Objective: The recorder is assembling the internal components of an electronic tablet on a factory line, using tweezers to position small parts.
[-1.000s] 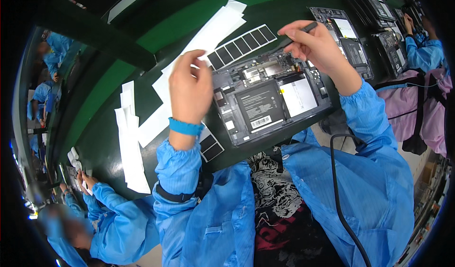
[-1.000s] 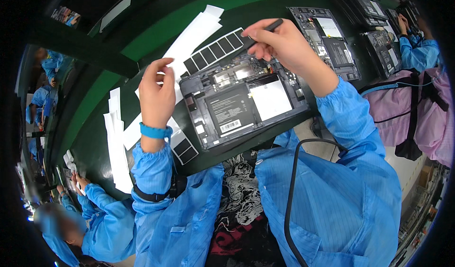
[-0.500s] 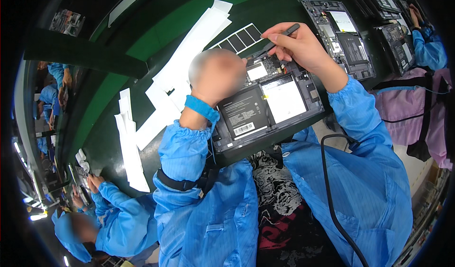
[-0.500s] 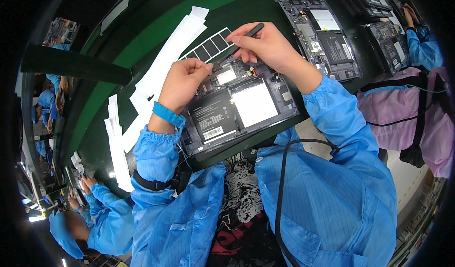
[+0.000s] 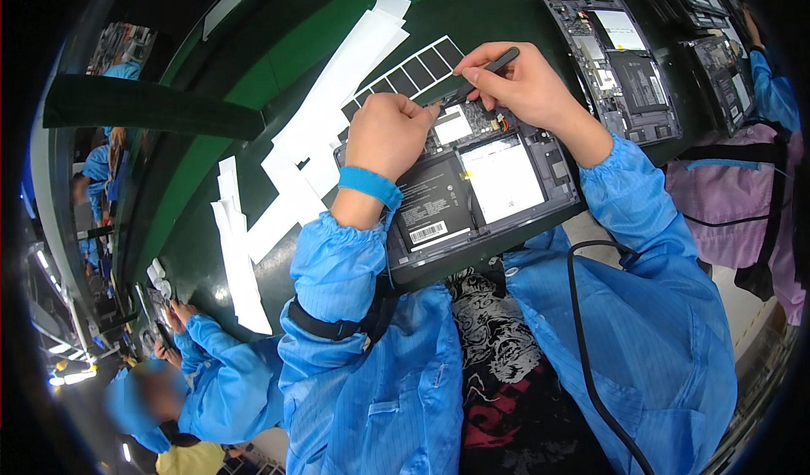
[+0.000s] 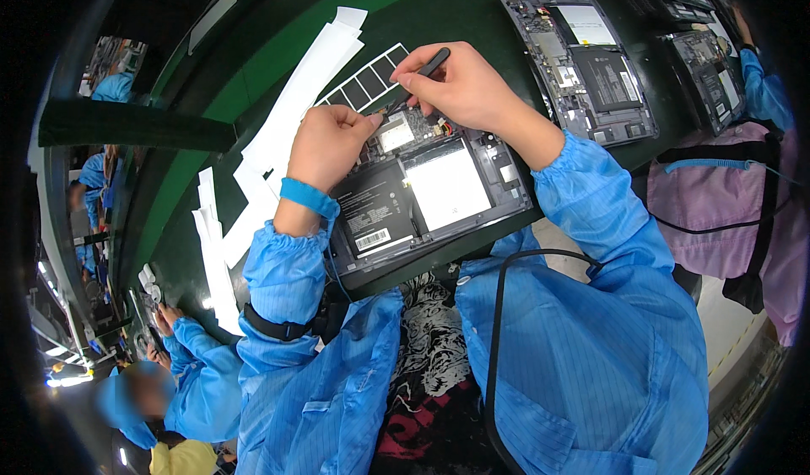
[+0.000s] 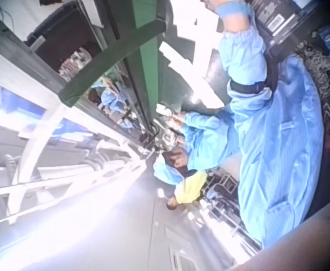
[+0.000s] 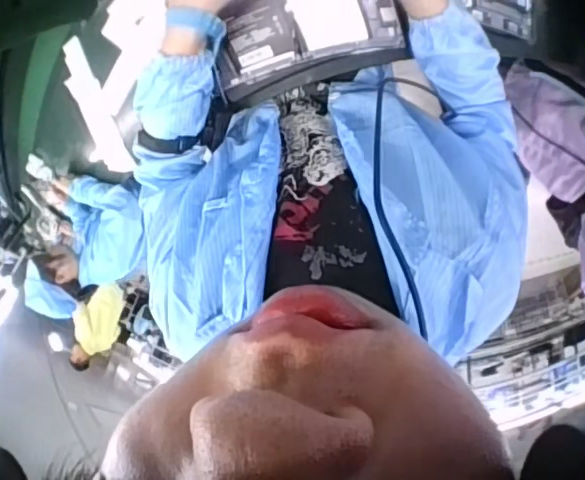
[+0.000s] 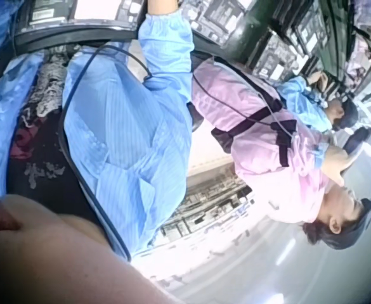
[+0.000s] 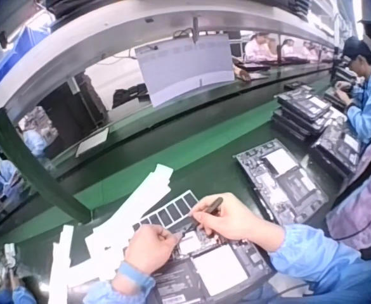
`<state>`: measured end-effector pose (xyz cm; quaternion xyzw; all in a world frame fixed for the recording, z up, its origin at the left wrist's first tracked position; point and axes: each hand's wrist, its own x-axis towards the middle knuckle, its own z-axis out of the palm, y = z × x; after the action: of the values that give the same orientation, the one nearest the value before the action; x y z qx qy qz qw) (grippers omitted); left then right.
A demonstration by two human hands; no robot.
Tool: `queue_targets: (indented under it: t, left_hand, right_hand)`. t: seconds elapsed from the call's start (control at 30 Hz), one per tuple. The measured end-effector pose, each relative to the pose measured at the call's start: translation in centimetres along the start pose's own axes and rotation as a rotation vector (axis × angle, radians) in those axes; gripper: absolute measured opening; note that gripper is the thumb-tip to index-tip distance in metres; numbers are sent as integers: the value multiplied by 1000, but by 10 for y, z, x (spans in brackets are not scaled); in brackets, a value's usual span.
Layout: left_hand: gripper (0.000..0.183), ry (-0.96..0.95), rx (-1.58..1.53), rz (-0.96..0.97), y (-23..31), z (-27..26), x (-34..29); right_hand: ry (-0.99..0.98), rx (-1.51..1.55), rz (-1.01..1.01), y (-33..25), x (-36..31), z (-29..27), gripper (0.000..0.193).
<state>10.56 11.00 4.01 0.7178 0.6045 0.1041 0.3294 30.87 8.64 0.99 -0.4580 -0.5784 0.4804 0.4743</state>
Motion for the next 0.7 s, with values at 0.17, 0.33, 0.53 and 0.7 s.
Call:
queue_targets:
  t: [0.17, 0.33, 0.53, 0.7]
  left_hand:
    - [31, 54, 16, 47, -3, 3, 2]
    - [29, 10, 22, -18, 1, -1, 3]
    - [33, -30, 96, -126, 7, -9, 8]
    - [41, -26, 271, -185, 20, -20, 5]
  right_hand:
    - [9, -8, 11, 0, -2, 2, 18]
    - [-14, -51, 43, -5, -2, 1, 18]
    - [5, -44, 7, -2, -1, 4, 18]
    - [-7, -69, 79, -7, 0, 2, 16]
